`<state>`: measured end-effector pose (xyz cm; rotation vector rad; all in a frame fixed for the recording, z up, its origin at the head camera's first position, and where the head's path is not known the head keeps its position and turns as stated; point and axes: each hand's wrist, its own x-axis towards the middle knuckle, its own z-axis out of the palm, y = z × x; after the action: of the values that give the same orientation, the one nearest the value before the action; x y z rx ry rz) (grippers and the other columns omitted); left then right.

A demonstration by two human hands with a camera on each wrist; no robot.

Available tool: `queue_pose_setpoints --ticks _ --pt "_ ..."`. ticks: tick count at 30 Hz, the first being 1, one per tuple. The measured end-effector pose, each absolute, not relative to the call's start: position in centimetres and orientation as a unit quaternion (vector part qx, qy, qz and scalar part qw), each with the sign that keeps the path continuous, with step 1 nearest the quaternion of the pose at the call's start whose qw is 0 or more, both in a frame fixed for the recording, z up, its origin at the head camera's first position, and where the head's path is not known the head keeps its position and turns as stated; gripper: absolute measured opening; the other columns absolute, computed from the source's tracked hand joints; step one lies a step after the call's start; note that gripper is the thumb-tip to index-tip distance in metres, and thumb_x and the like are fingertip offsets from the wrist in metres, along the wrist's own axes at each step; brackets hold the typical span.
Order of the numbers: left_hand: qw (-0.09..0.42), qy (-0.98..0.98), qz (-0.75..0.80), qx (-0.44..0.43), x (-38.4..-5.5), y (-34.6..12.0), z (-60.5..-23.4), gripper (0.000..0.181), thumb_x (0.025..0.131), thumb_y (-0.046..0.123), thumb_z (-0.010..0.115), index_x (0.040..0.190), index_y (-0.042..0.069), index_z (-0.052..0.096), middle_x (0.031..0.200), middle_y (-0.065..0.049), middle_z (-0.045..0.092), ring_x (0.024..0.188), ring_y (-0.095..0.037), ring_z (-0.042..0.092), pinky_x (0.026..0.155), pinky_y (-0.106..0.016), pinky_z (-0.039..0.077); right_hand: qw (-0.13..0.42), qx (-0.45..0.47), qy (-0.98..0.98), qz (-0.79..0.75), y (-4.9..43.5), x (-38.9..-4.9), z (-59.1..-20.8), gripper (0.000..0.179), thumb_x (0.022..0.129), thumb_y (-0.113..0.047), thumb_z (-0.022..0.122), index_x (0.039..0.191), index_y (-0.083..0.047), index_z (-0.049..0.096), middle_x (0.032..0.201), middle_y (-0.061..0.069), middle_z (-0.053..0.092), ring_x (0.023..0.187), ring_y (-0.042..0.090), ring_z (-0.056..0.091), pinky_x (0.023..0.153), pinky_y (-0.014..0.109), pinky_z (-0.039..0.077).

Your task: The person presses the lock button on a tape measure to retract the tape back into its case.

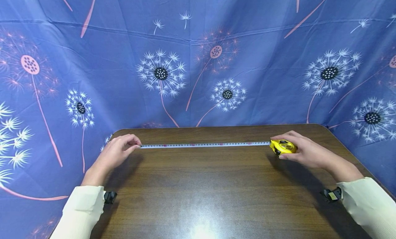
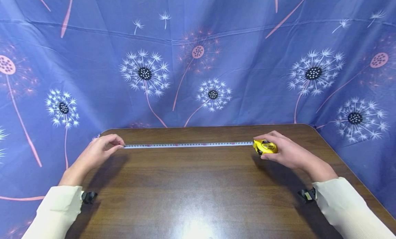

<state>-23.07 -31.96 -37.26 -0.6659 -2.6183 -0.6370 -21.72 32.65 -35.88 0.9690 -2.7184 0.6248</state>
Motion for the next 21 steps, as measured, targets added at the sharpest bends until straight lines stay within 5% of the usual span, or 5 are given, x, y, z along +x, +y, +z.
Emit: queue_pose_setpoints --ticks 21 --pt "0.168 -0.933 -0.225 -0.224 -23.05 -31.76 -37.4 0.016 0.092 0.008 0.078 0.096 0.022 0.07 0.089 0.008 0.072 0.086 -0.016 0.069 0.079 -0.046 0.052 0.085 0.312 -0.92 0.222 31.82 -21.72 -35.95 0.064 0.08 -0.016 0.091 0.137 -0.018 0.061 0.12 0.006 0.058 0.091 0.014 0.057 0.07 0.027 0.052"
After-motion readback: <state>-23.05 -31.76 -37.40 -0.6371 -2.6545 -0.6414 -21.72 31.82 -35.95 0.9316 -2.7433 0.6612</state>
